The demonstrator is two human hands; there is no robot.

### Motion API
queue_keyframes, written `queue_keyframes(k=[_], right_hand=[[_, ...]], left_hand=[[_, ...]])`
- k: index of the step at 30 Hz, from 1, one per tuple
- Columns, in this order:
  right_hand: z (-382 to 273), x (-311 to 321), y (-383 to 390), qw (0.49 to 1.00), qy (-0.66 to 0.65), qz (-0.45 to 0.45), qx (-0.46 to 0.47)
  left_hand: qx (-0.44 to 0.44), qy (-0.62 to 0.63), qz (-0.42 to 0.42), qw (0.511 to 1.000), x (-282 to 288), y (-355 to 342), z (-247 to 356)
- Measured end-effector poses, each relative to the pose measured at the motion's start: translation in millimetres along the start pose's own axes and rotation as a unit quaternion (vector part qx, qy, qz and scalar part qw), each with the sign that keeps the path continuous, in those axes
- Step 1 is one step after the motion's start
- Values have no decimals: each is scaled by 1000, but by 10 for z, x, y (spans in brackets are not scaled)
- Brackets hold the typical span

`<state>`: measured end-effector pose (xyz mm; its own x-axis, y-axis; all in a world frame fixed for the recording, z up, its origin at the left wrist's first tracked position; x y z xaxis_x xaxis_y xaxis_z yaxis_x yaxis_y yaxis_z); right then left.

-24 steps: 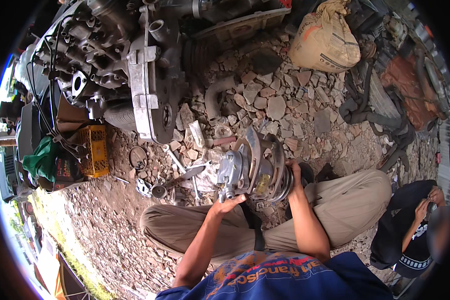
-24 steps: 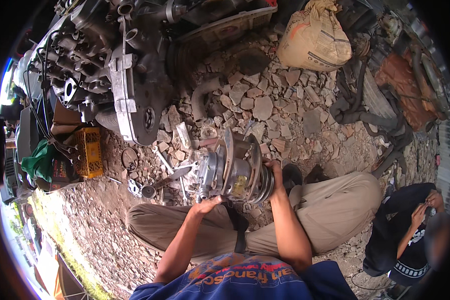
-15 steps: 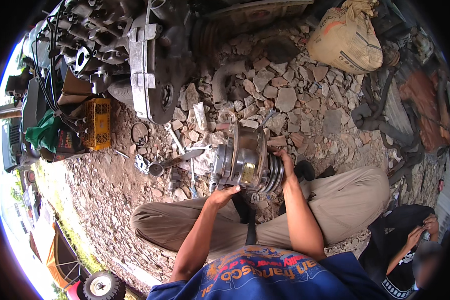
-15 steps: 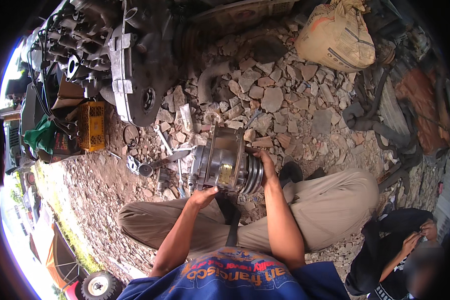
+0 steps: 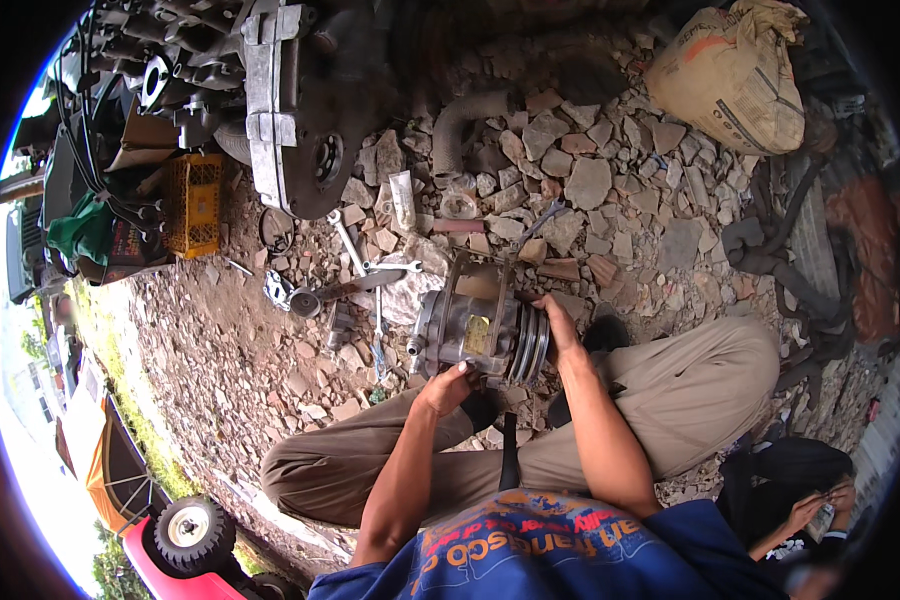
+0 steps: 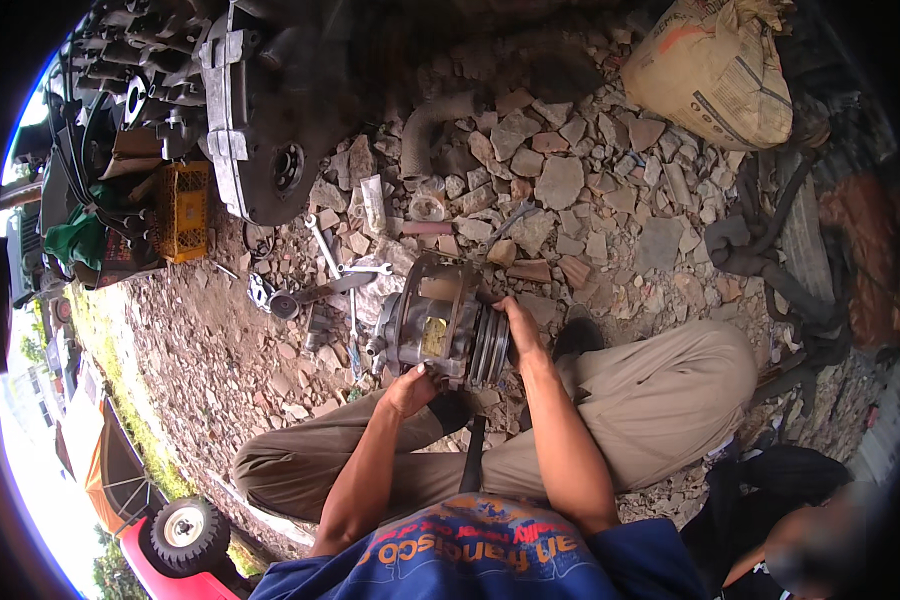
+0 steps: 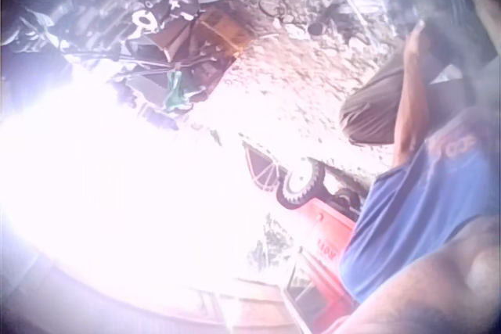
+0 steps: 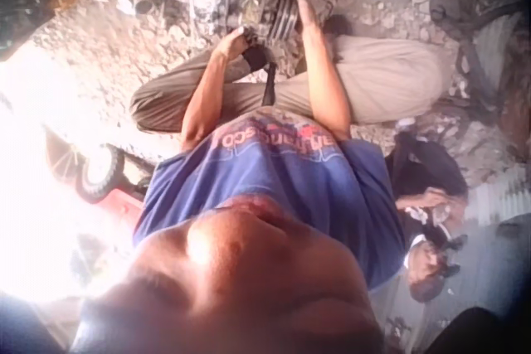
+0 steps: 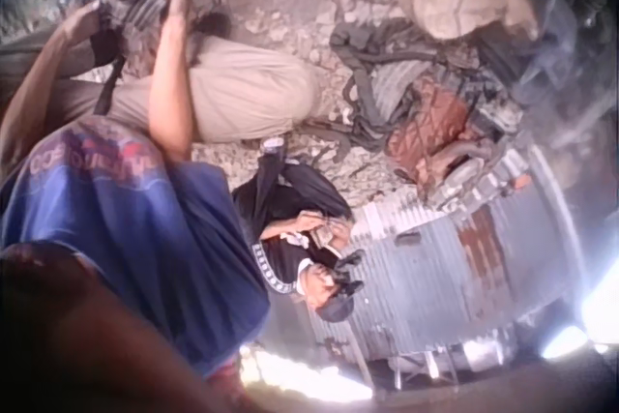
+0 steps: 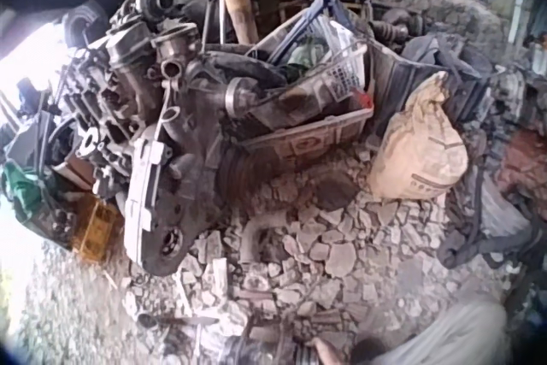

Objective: The person sits on the ground and uses a wrench to loosen and remove bolts from a metal engine component, likely an alternator or pulley assembly. After detaching the part, they place it on the ground and use a metal file to scrape and clean its surface.

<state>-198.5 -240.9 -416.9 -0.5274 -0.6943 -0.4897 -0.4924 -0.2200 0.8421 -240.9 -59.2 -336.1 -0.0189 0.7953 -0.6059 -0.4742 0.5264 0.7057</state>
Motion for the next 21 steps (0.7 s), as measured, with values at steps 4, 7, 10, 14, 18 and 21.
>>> queue_keyframes(k=[4, 7, 10, 14, 18, 21], right_hand=[[25, 17, 3, 994, -105, -8, -16], [-87, -27, 137, 995, -104, 7, -9], [-35, 29, 119, 992, -125, 29, -19], [-141, -16, 285, 985, -127, 113, 29], [-136, 49, 367, 976, -128, 173, 26], [-14, 188, 402, 959, -153, 228, 70]], left_hand=[[22, 5, 8, 1000, 58, -59, -63], [28, 18, 21, 999, 116, -141, -120], [28, 35, 51, 998, 256, -189, -128], [-33, 38, 94, 994, 126, -202, 57], [-115, -1, 130, 985, 138, -189, 68], [-183, -17, 214, 959, 168, -174, -24]])
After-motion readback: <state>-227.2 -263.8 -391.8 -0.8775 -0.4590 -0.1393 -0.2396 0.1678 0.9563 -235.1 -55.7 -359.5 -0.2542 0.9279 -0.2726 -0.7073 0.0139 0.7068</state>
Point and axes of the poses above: each hand's wrist, its own y-axis away from the middle knuckle, its own x-axis out of the back of the hand, z = x × y, the point moved 9 cm from there along -y, towards the middle knuckle, and after that the axes turned 6 degrees about -x, right-handed, at the moved point
